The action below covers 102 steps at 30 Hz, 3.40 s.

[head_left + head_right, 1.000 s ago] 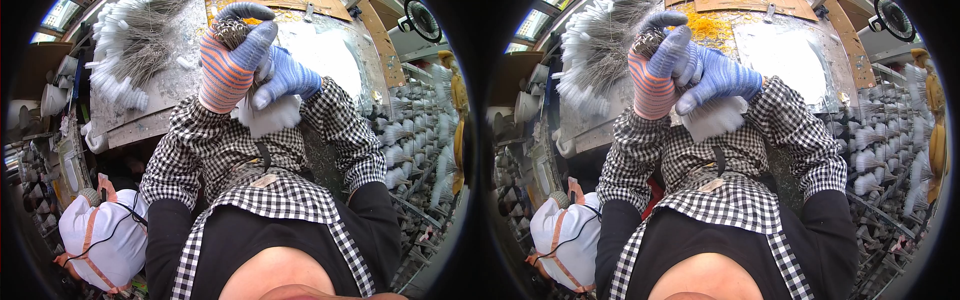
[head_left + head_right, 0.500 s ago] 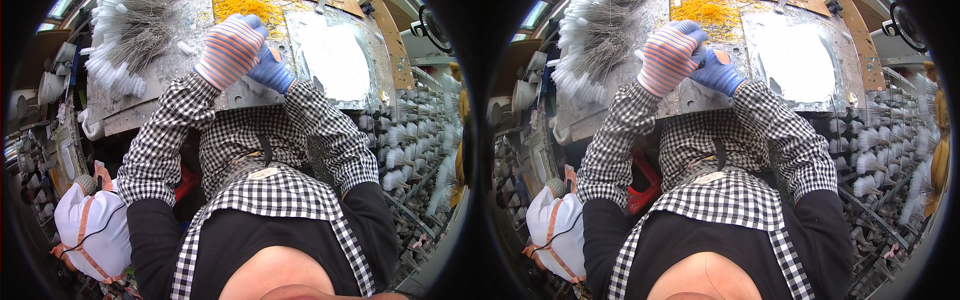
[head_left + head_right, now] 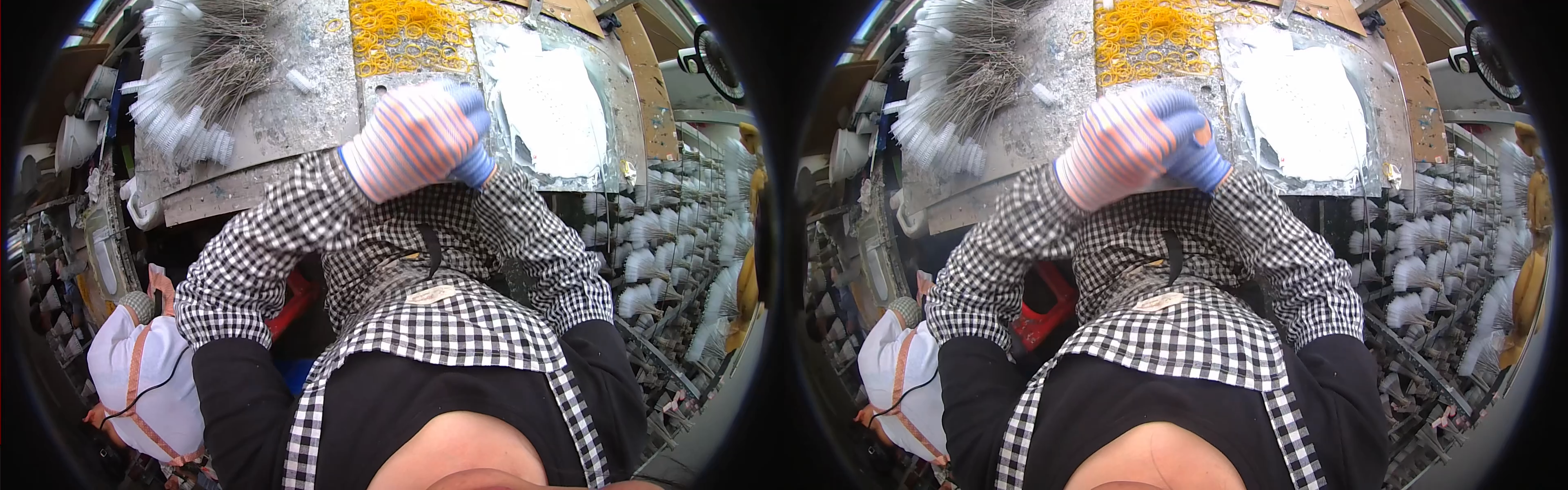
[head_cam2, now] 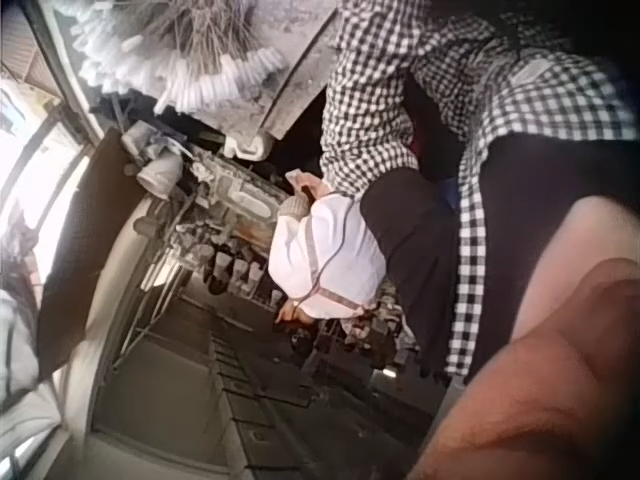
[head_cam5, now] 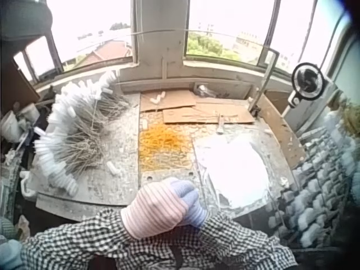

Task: The person is manually assembling wire brushes or similar industrial items by dipping bundles of wires into a white adhesive and arranging them.

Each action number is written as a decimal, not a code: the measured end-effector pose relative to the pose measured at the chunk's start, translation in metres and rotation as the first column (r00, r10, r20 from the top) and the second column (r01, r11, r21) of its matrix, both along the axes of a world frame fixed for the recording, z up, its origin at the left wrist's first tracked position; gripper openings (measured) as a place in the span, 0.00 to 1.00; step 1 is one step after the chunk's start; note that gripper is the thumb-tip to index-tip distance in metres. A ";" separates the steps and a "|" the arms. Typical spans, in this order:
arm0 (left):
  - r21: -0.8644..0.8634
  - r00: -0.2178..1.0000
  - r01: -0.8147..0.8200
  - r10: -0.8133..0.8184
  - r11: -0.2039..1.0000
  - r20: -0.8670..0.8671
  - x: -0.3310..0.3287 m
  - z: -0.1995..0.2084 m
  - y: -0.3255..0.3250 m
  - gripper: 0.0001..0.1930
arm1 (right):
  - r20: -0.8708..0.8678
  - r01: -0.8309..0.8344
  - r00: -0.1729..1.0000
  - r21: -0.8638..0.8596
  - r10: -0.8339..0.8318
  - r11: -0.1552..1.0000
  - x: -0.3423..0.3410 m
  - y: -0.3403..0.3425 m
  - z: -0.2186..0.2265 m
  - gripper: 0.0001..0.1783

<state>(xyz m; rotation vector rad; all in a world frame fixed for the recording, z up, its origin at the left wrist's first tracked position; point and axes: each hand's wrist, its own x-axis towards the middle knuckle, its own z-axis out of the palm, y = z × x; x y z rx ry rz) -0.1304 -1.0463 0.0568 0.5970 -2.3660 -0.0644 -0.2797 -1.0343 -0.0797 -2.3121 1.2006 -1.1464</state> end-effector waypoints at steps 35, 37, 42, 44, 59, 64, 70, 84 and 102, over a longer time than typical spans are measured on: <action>0.169 0.998 -0.053 0.045 0.984 0.055 0.020 0.018 0.014 0.12 | 0.350 -0.147 0.936 0.302 0.035 0.942 0.026 0.029 0.035 0.23; 0.196 0.998 -0.035 0.024 0.980 0.060 0.013 0.025 -0.009 0.13 | 0.244 -0.047 0.967 0.445 -0.071 0.894 0.025 0.017 0.042 0.22; 0.029 1.000 -0.010 0.010 1.000 -0.002 0.003 0.038 0.018 0.10 | 0.344 -0.092 0.937 0.074 0.061 0.993 0.019 0.020 0.044 0.19; 0.142 0.992 -0.045 0.028 0.989 0.123 0.004 0.019 0.016 0.10 | 0.379 -0.113 0.925 0.194 0.032 0.974 0.019 0.033 0.032 0.18; -0.019 0.875 0.472 -0.466 0.881 0.132 -0.260 0.035 -0.050 0.06 | -0.189 0.495 0.869 0.344 -0.458 0.798 -0.251 0.048 0.001 0.32; 0.041 0.839 0.513 -0.511 0.857 0.188 -0.260 0.044 -0.052 0.06 | -0.172 0.562 0.764 -0.296 -0.621 0.773 -0.252 0.027 -0.028 0.35; 0.112 0.833 0.499 -0.511 0.859 0.213 -0.258 0.036 -0.052 0.03 | 0.118 0.884 0.301 0.337 -0.946 0.323 -0.199 0.013 -0.016 0.35; 0.364 0.811 0.476 -0.560 0.800 0.169 -0.252 0.041 -0.051 0.02 | 0.156 0.798 0.578 0.097 -0.801 0.595 -0.222 0.017 -0.026 0.23; 0.424 0.854 0.437 -0.514 0.793 0.082 -0.260 0.031 -0.038 0.05 | -0.113 0.976 0.185 0.137 -0.976 0.169 -0.201 0.015 -0.023 0.19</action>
